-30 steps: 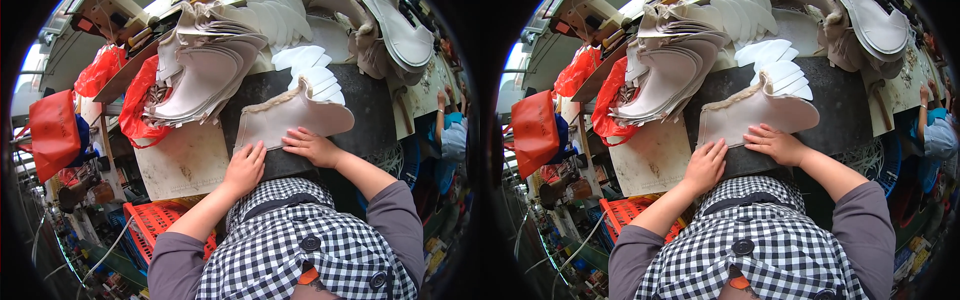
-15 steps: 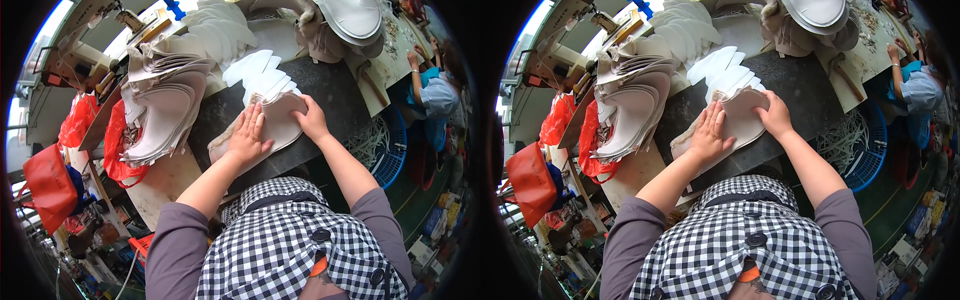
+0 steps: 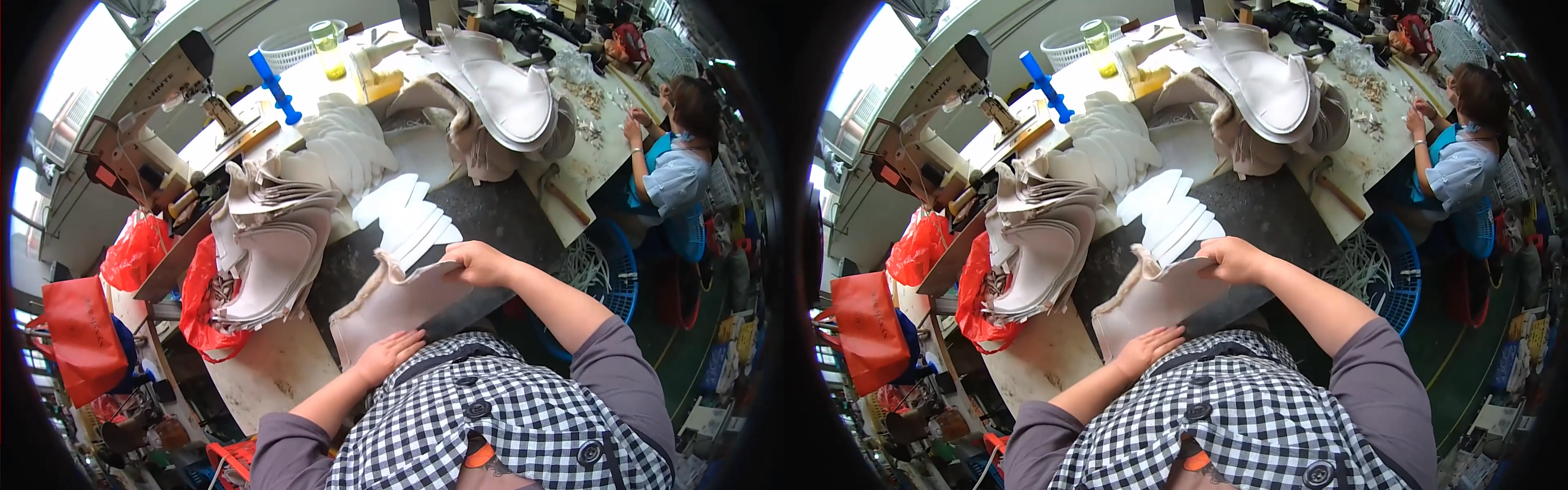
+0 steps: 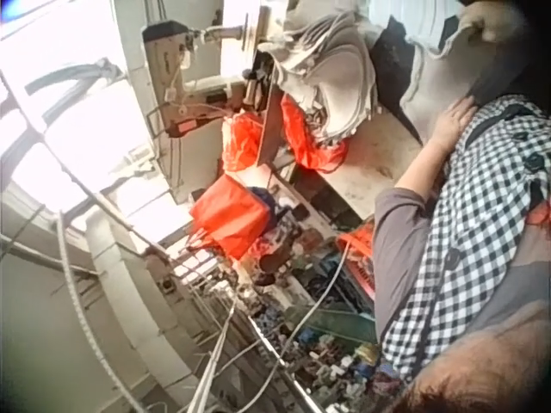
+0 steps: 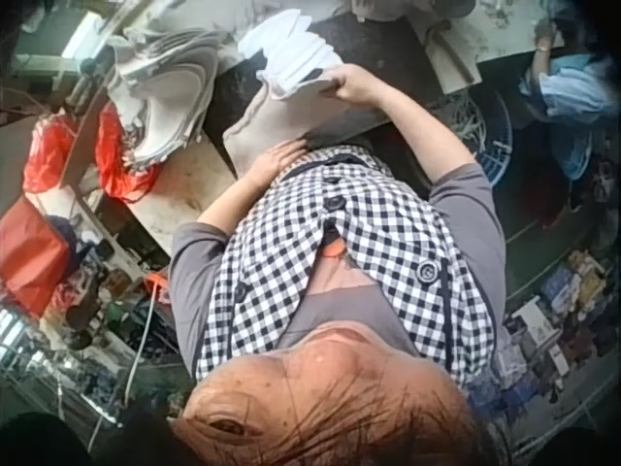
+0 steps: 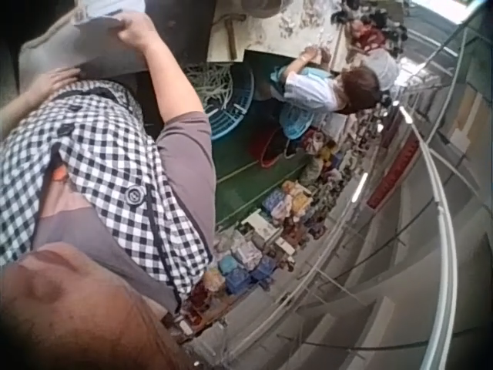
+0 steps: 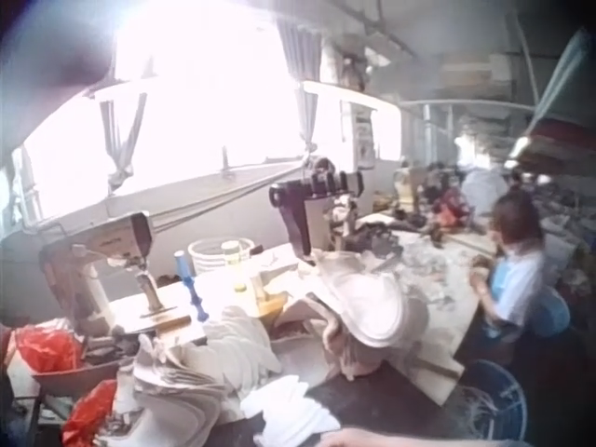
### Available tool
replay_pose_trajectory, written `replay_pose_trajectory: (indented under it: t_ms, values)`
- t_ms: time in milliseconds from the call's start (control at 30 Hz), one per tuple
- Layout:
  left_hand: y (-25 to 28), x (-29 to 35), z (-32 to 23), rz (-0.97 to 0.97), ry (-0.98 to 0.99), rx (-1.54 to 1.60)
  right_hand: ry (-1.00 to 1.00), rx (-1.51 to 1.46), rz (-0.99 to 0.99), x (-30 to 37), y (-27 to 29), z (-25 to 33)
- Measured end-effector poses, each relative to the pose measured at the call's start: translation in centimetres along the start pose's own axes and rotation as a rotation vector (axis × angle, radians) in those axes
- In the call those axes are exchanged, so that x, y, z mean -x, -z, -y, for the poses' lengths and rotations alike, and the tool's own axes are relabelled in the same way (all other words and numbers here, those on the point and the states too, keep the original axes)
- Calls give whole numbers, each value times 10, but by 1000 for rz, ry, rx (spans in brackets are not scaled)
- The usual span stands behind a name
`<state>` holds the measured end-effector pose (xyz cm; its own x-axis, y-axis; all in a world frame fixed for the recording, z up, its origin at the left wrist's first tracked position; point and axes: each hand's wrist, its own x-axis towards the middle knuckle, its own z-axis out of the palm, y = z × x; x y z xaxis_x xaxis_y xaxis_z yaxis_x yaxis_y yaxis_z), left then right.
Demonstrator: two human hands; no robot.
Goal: Inserting and fitting internal lining pieces into the outer fabric of shoe upper components.
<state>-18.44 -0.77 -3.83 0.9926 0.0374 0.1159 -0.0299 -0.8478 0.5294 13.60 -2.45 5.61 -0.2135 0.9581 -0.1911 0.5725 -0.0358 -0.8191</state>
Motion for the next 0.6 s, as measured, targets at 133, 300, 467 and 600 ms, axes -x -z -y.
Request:
replay_pose_trajectory:
  t_ms: [133, 300, 467, 600]
  values:
    - [3, 24, -17, -42, 140, 39, 283, 57, -648, -12, 63, 43]
    - [-4, 18, -19, -183, 208, 150, -129, 625, -1269, -40, 173, -15]
    - [23, 12, 1, -586, 369, -34, -491, 506, -1055, -13, 238, -58]
    - [108, 17, 20, -834, 650, -221, -505, 460, -992, -11, 241, -42]
